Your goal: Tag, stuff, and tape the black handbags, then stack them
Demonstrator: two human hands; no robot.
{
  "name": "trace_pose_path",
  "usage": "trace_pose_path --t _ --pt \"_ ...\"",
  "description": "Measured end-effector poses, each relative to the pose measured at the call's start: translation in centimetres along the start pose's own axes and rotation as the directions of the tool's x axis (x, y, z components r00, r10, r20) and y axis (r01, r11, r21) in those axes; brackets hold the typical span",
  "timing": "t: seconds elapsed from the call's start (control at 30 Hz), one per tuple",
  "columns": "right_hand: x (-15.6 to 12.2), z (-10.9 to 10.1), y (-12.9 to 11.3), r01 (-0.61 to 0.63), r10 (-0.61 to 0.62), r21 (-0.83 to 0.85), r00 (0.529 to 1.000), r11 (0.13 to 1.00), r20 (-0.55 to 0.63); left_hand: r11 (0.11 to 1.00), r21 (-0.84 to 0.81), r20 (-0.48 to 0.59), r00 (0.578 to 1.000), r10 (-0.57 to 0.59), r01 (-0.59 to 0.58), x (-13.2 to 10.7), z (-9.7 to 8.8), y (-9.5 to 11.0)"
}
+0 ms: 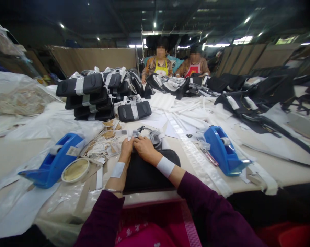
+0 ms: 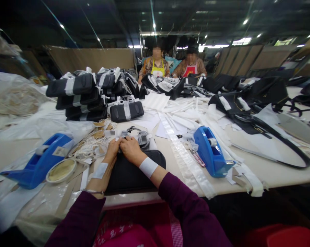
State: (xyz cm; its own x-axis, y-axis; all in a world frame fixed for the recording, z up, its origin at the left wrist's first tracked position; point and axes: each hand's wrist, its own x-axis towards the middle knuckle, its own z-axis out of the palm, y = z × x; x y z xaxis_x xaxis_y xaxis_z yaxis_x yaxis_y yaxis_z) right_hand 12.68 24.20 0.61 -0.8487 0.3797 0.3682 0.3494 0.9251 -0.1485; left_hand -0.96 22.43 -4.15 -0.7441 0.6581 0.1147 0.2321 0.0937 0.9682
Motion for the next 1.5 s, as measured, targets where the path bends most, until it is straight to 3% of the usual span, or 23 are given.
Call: trace_pose_path --t 0.07,0.13,0.17,0.2,0.27,0.3,0.37,0.43,0.47,0.5,0.63,0.9,1.07,1.2,1.4,1.5 --pt "-0.9 -1.1 -0.1 -0.019 0.018 -0.004 0.997 1.0 -0.08 0.997 0.069 -0.051 0.998 0.026 -0.023 -0.5 0.0 0.9" --pt "-2.1 -2.2 0.6 -0.13 0.15 0.089 0.947 0.988 -0.286 0.99 0.127 -0.129 0.989 0.07 -0.053 -1.4 0.1 1.8" --pt "-2.6 -2.5 1.2 -0.231 0.291 0.193 0.87 0.954 -0.397 0.984 0.157 -0.165 0.981 0.105 -0.079 -1.9 0.1 2.3" --pt "-3.1 -2.7 2.1 -0.338 0.46 0.324 0.755 0.884 -0.467 0.971 0.203 -0.191 0.968 0.165 -0.126 -2.6 0.2 2.8" --pt "-3.8 -2.6 4.1 -0.5 0.733 0.538 0.514 0.678 -0.446 0.893 0.34 -0.165 0.916 0.366 -0.296 -4.1 0.4 3.7" --pt "-4.1 -2.2 5.0 -0.55 0.808 0.594 0.438 0.587 -0.393 0.81 0.413 -0.083 0.869 0.488 -0.416 -4.8 0.5 4.1" --pt "-4.3 -1.2 6.5 -0.598 0.867 0.631 0.388 0.494 -0.311 0.567 0.472 0.224 0.714 0.663 -0.675 -6.0 0.9 4.7" --pt "-4.2 -0.3 7.2 -0.611 0.877 0.634 0.389 0.474 -0.281 0.366 0.401 0.524 0.538 0.661 -0.84 -6.8 1.2 5.0" --pt "-4.2 0.0 7.3 -0.613 0.879 0.635 0.389 0.47 -0.276 0.302 0.371 0.619 0.476 0.625 -0.878 -7.1 1.2 5.1" --pt "-4.1 0.2 7.2 -0.613 0.879 0.634 0.39 0.471 -0.276 0.263 0.361 0.675 0.445 0.588 -0.895 -7.2 1.3 5.1" --pt "-4.0 0.3 6.5 -0.612 0.86 0.609 0.417 0.505 -0.294 0.233 0.384 0.726 0.448 0.521 -0.893 -7.3 1.6 5.3" --pt "-4.1 0.3 6.0 -0.599 0.796 0.535 0.528 0.596 -0.296 0.312 0.402 0.715 0.508 0.48 -0.861 -7.1 3.4 5.3" --pt "-3.9 0.7 6.2 -0.566 0.722 0.475 0.641 0.674 -0.261 0.373 0.321 0.736 0.477 0.481 -0.87 -6.2 3.4 4.4" --pt "-3.7 1.0 6.5 -0.553 0.681 0.44 0.7 0.707 -0.214 0.439 0.222 0.755 0.438 0.488 -0.871 -5.6 3.3 3.7" --pt "-3.4 1.6 7.1 -0.592 0.694 0.42 0.707 0.688 -0.139 0.555 0.064 0.77 0.395 0.502 -0.829 -5.4 3.2 3.1" --pt "-3.1 0.9 6.9 -0.592 0.694 0.419 0.705 0.688 -0.144 0.621 0.004 0.743 0.419 0.523 -0.783 -5.8 3.0 3.3"
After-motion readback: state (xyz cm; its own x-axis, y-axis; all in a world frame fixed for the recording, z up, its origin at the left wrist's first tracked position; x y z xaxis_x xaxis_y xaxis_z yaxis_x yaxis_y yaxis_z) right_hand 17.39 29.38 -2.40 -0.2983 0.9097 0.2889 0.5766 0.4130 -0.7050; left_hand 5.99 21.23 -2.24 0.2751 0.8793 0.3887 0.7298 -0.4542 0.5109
